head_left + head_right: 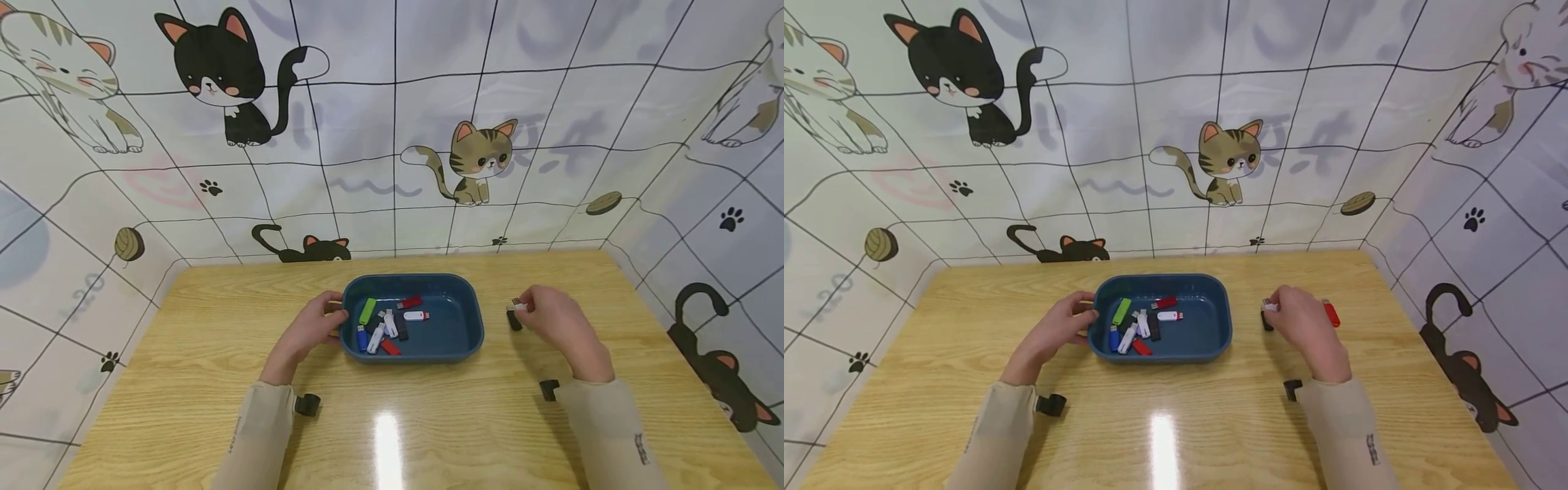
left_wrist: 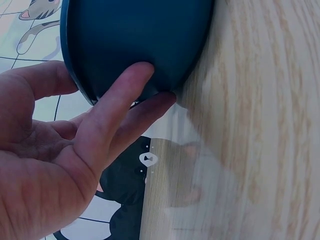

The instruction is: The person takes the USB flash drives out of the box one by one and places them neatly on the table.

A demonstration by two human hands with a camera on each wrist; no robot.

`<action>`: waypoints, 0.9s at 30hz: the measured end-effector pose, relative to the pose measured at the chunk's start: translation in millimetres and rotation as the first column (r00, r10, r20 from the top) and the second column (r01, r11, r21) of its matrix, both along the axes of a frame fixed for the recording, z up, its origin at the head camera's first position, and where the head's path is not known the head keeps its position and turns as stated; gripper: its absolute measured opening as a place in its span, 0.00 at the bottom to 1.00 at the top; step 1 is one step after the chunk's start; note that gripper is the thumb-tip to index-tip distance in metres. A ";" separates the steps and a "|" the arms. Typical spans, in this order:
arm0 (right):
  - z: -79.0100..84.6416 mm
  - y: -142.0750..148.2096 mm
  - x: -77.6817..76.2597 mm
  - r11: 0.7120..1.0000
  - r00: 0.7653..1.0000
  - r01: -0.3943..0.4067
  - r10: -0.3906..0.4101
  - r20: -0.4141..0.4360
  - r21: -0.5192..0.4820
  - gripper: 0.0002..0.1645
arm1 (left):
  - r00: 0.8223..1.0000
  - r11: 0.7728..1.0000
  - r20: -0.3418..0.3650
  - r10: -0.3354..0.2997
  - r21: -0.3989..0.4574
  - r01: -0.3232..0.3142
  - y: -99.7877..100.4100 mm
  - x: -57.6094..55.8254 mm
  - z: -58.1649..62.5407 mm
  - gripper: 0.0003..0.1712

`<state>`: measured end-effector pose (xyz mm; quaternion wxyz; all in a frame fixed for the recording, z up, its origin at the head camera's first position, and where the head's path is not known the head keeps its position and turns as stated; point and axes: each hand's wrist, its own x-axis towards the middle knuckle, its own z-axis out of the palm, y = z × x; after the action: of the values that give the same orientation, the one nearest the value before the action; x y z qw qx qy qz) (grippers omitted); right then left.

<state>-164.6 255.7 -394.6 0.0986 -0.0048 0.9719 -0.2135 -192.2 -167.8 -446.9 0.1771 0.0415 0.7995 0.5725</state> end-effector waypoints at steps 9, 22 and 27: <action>-13.3 3.9 8.5 1.000 0.998 -0.008 0.008 0.055 0.008 0.17 | 1.000 1.000 0.011 0.016 0.007 -0.016 1.2 0.7 1.2 0.26; -22.3 2.1 14.0 0.999 0.980 -0.018 0.011 0.199 0.032 0.09 | 1.000 1.000 0.004 0.015 0.011 -0.015 1.6 1.3 0.7 0.26; -26.8 2.5 14.7 0.999 0.980 -0.039 0.031 0.197 0.036 0.14 | 1.000 1.000 0.007 0.012 0.010 -0.013 1.9 1.0 1.2 0.26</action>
<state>-149.9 258.2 -421.4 0.1976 0.0010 0.9613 -0.1918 -191.2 -165.9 -445.8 0.1760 0.0354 0.7963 0.5776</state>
